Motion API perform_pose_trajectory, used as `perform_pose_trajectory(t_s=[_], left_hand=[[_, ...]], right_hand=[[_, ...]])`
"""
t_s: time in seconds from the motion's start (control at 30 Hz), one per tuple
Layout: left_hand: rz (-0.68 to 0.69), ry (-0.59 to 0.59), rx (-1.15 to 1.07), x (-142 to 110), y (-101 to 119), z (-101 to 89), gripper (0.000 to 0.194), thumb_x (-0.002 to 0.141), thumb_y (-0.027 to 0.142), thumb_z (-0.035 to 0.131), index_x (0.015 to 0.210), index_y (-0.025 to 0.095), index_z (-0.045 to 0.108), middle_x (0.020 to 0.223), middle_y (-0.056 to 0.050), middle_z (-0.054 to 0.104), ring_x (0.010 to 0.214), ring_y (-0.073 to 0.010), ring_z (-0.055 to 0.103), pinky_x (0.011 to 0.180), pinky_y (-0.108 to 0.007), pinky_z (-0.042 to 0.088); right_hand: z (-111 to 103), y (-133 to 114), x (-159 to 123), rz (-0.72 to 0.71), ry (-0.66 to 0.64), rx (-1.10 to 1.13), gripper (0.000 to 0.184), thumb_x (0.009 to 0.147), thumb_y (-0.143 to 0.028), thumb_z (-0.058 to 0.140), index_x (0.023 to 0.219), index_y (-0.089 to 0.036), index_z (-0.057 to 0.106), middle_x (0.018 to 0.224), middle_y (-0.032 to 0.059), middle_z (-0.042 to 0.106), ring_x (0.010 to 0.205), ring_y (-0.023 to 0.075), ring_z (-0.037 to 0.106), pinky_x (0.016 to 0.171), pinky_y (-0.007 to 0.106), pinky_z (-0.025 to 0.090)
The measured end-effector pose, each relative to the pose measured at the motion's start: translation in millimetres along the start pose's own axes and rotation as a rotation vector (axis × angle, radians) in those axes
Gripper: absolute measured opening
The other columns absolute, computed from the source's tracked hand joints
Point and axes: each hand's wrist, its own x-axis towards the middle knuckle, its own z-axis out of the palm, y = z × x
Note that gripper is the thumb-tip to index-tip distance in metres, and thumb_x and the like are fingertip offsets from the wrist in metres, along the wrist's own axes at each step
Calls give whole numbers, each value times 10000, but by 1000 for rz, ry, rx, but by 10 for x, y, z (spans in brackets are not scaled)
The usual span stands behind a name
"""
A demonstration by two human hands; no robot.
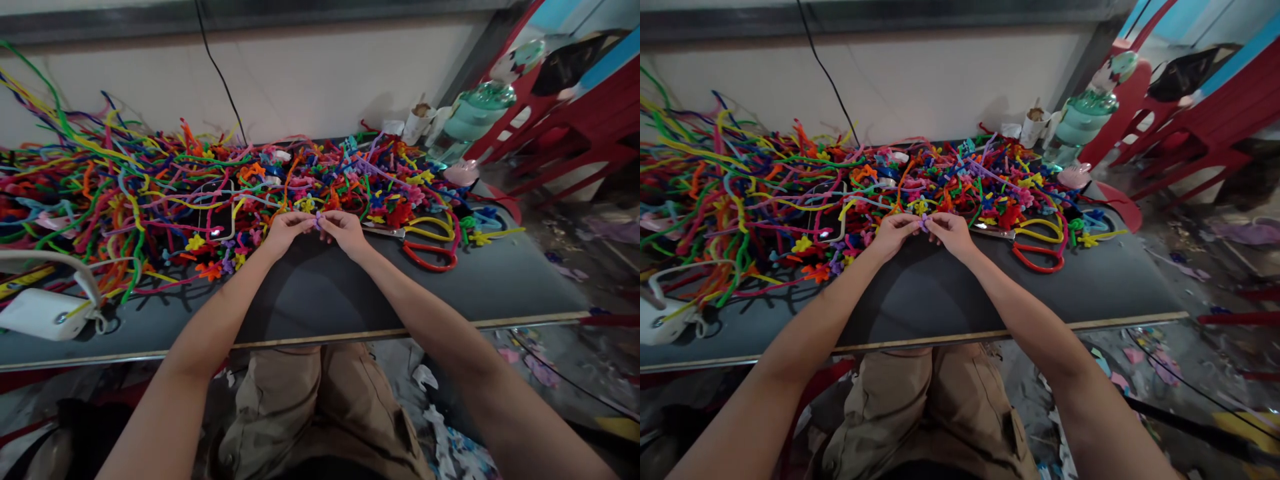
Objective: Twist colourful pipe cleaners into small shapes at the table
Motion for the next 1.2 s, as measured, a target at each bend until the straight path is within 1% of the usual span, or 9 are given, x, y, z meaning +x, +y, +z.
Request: perform_pose_trajectory(t_s=[0.07,0.13,0.23,0.37,0.53,0.8,0.97,1.07,1.2], left_hand=[[-32,-15,-45,4,10,-8,311,564,411,855,727,171,741,686,-11,695,600,-91,584,645,-247,497],[-46,-22,-83,-5,28,-3,328,542,423,867,706,170,736,653,1,677,589,-83,571,644,-238,484],[-38,-37,-106,-19,51,10,332,554,445,862,692,171,735,617,7,657,580,-80,557,636,-233,465],[-49,-37,-87,-19,62,15,336,560,447,860,696,170,729,635,8,650,562,-70,517,581,-224,423],[-66,-25,-48,-13,66,10,338,589,461,836,692,162,715,573,29,588,501,-46,419,499,-209,341],[-40,-71,21,-30,72,-4,334,590,455,829,655,155,697,654,6,636,550,-59,469,534,-217,387],[-3,-85,28,-62,81,23,329,588,416,845,653,145,671,670,8,651,582,-65,534,595,-214,448],[9,-54,46,-80,68,49,342,588,422,843,689,142,674,733,-17,693,663,-100,608,686,-247,503],[40,30,142,-97,60,71,339,611,428,822,744,142,696,765,-41,720,703,-133,648,724,-281,534]], right_hand=[[19,-17,-16,-3,-25,20,490,640,-631,728,787,-169,662,588,-20,623,453,75,549,383,195,416],[29,-28,-26,-12,-11,53,469,631,-602,754,790,-170,664,590,-21,628,461,77,557,383,192,419],[25,-35,-23,-5,22,99,451,614,-573,781,797,-175,672,595,-21,638,481,88,581,386,192,432],[11,-29,-9,46,-18,117,463,630,-584,768,832,-176,680,612,-7,665,494,112,622,383,197,442],[10,-19,0,31,-9,114,469,616,-581,779,834,-179,677,634,-9,676,505,111,630,389,196,455],[13,-22,-7,-6,-27,110,449,612,-554,794,821,-181,659,598,-23,638,501,100,597,393,198,450],[36,-27,-35,-29,-17,62,431,602,-547,800,739,-181,618,572,-26,602,494,94,569,395,196,436],[34,-24,-41,-47,22,7,423,613,-549,789,732,-184,613,589,-20,602,514,94,563,424,205,448],[18,-17,-37,-98,75,-21,381,632,-514,779,738,-183,622,636,-10,625,547,92,566,502,229,489]])
